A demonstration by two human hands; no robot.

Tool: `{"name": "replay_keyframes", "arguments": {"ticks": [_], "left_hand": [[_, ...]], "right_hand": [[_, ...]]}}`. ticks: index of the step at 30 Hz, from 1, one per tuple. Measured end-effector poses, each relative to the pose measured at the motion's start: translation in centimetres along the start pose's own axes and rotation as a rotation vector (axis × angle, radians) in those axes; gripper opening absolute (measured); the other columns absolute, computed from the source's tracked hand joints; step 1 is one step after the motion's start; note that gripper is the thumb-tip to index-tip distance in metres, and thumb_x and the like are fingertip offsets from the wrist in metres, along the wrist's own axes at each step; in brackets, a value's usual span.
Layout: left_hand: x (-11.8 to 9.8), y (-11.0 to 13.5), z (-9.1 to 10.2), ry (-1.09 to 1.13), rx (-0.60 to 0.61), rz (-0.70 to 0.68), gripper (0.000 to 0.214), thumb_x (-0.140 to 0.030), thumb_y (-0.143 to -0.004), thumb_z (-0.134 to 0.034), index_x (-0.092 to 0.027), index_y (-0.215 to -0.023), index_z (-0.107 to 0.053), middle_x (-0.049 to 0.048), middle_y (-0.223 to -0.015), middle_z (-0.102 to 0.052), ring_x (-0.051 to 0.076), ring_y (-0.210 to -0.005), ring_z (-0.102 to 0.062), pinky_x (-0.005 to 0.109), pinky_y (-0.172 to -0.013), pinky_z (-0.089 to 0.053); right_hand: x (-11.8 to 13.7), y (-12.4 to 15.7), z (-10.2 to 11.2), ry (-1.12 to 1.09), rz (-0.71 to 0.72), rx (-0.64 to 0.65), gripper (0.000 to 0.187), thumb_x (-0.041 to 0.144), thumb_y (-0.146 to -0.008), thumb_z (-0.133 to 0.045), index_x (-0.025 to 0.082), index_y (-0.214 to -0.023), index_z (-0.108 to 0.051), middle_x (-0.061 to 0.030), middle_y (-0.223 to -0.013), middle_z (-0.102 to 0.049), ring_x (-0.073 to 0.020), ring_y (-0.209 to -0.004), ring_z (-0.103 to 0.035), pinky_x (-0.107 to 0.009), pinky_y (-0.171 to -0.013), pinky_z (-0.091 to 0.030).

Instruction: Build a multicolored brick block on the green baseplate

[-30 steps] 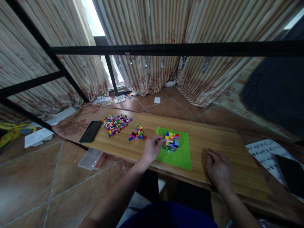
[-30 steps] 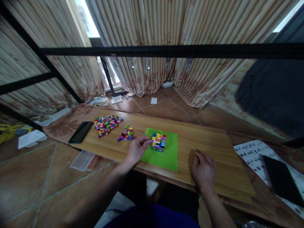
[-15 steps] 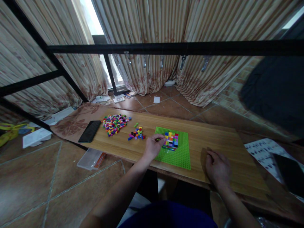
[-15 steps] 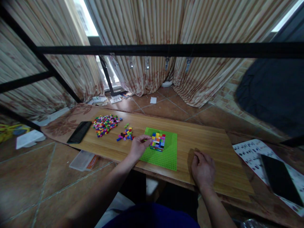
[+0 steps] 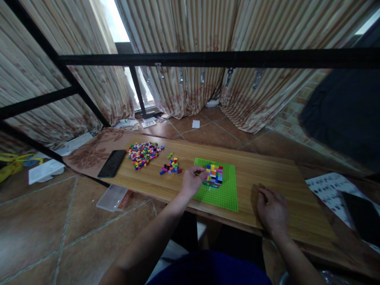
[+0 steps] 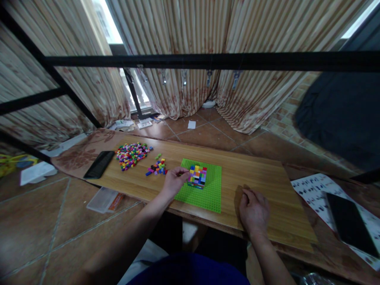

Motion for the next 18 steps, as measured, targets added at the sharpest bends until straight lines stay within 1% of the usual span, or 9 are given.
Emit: {"name": "replay_keyframes", "arguments": {"ticks": [5, 9, 18], "left_hand": [[-0.27, -0.16, 0.10, -0.044, -0.026, -0.004, 0.018, -0.033, -0.075, -0.064, -0.016, -0.074, -0.069, 0.0009, -0.066, -0.066, 0.011, -0.062, -0.057, 0.023, -0.058, -0.042], [-0.20, -0.48, -0.17, -0.099, -0.012, 0.001, 0.021, -0.036, -0.074, -0.066, -0.016, -0.074, -0.070, 0.0023, -0.069, -0.068, 0.013, -0.065, -0.059, 0.023, -0.059, -0.042], [-0.01, -0.86, -0.30, -0.114, -0.010, -0.004, 0.020, -0.036, -0.071, -0.069, -0.016, -0.074, -0.070, 0.0012, -0.067, -0.067, 0.013, -0.065, -0.059, 0.023, -0.058, -0.042]], "right_hand": [[-0.08, 0.01, 0.00, -0.002, -0.004, -0.001, 0.036, 0.032, -0.086, -0.043, 0.012, -0.095, -0.070, -0.0163, -0.099, -0.066, -0.0268, -0.094, -0.057, -0.044, -0.088, -0.045], [0.00, -0.07, -0.04, -0.017, 0.008, 0.005, 0.034, 0.031, -0.085, -0.043, 0.013, -0.093, -0.070, -0.0158, -0.097, -0.066, -0.0266, -0.092, -0.057, -0.045, -0.088, -0.044], [-0.22, 0.08, -0.06, -0.004, 0.006, -0.008, 0.036, 0.033, -0.087, -0.043, 0.011, -0.095, -0.071, -0.0169, -0.098, -0.066, -0.0271, -0.094, -0.057, -0.043, -0.088, -0.045]]}}
Point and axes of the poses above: each hand's wrist, its own y-axis away from the middle knuckle, its own z-axis out of the back of the hand, x = y × z, the point moved 8 cm from there along -y, towards the middle knuckle
